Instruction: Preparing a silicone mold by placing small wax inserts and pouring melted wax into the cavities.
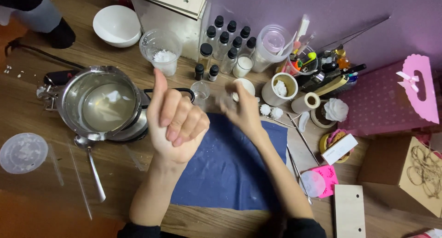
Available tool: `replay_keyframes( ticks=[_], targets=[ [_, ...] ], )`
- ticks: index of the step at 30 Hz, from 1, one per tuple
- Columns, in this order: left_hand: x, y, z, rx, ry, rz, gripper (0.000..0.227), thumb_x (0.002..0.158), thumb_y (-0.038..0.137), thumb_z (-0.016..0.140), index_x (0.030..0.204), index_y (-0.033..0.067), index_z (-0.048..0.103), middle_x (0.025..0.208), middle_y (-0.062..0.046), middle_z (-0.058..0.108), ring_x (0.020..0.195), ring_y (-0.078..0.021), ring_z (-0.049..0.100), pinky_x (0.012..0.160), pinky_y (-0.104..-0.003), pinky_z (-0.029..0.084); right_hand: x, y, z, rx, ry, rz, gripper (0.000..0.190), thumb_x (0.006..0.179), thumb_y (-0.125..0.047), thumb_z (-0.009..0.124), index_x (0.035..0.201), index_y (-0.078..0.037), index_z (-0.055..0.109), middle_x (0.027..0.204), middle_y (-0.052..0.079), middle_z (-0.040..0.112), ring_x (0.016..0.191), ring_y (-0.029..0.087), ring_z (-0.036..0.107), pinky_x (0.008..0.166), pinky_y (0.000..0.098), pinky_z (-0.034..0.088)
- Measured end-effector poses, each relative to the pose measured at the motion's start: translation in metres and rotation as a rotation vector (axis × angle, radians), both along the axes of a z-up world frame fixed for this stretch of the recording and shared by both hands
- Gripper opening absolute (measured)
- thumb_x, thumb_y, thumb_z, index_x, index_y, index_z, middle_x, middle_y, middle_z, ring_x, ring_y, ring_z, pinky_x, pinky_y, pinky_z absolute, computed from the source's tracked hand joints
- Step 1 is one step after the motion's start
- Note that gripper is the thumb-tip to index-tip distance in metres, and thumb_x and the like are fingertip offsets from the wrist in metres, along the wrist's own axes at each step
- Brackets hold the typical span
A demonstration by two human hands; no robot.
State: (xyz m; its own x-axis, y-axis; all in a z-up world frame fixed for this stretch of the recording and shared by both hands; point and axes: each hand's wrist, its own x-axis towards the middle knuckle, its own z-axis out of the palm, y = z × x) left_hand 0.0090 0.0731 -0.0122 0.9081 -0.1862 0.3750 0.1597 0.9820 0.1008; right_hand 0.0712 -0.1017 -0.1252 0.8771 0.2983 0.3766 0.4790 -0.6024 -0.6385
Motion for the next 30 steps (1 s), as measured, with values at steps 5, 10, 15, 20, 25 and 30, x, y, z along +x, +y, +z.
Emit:
replay_keyframes(
  ticks=[5,10,15,20,25,30],
  targets=[
    [-0.011,0.003,0.017,0.132,0.178,-0.038,0.06,0.091,0.05,0.024,0.042,0.0158,0.026,0.032,0.005,0.02,0.032,-0.0078,0.012,0.042,-0.023,0.014,-0.069,-0.034,0.03,-0.136,0.056,0.146,0.029,0.081,-0.033,0.069,0.095,-0.009,0.06,0.088,0.003,0.064,0.074,0.016,0.061,0.066,0.0263,0.045],
    [-0.017,-0.008,0.025,0.273,0.237,0.141,0.06,0.095,0.028,0.027,0.037,0.0168,0.019,0.03,0.005,0.011,0.031,-0.0096,0.004,0.041,-0.025,0.01,-0.09,-0.062,0.023,-0.258,0.055,0.112,0.022,0.082,-0.026,0.069,0.095,-0.01,0.063,0.097,0.006,0.063,0.083,0.02,0.064,0.071,0.0291,0.05],
    [-0.02,-0.024,0.02,0.355,0.207,0.094,0.054,0.094,0.035,0.027,0.043,0.0164,0.029,0.041,0.007,0.018,0.039,-0.0082,0.018,0.046,-0.026,0.015,-0.087,-0.066,0.019,-0.218,0.133,0.191,0.025,0.083,-0.022,0.068,0.1,-0.006,0.062,0.103,0.008,0.061,0.089,0.023,0.064,0.077,0.0316,0.05],
    [-0.005,-0.052,-0.001,0.418,0.131,0.004,0.03,0.093,0.037,0.039,0.09,0.0086,0.045,0.084,-0.004,0.043,0.064,-0.0102,0.033,0.056,-0.023,0.027,-0.088,-0.068,0.01,-0.268,0.194,0.211,0.026,0.083,-0.021,0.067,0.104,-0.007,0.061,0.109,0.007,0.059,0.093,0.025,0.063,0.075,0.0348,0.05],
    [0.013,-0.074,-0.036,0.248,0.475,0.016,0.023,0.095,0.016,0.048,0.116,0.0085,0.051,0.12,-0.014,0.053,0.099,-0.0178,0.051,0.076,-0.025,0.041,-0.089,-0.074,0.015,-0.309,0.246,0.255,0.037,0.084,-0.033,0.064,0.108,-0.005,0.058,0.118,0.011,0.056,0.1,0.029,0.062,0.08,0.0364,0.049],
    [0.016,-0.072,-0.035,0.201,0.549,0.059,0.048,0.093,0.028,0.044,0.132,-0.0004,0.042,0.141,-0.014,0.042,0.131,-0.0238,0.039,0.1,-0.03,0.039,-0.088,-0.084,0.002,-0.549,0.065,0.263,0.04,0.082,-0.033,0.067,0.11,-0.006,0.056,0.122,0.015,0.055,0.091,0.032,0.058,0.077,0.0419,0.047]
  ],
)
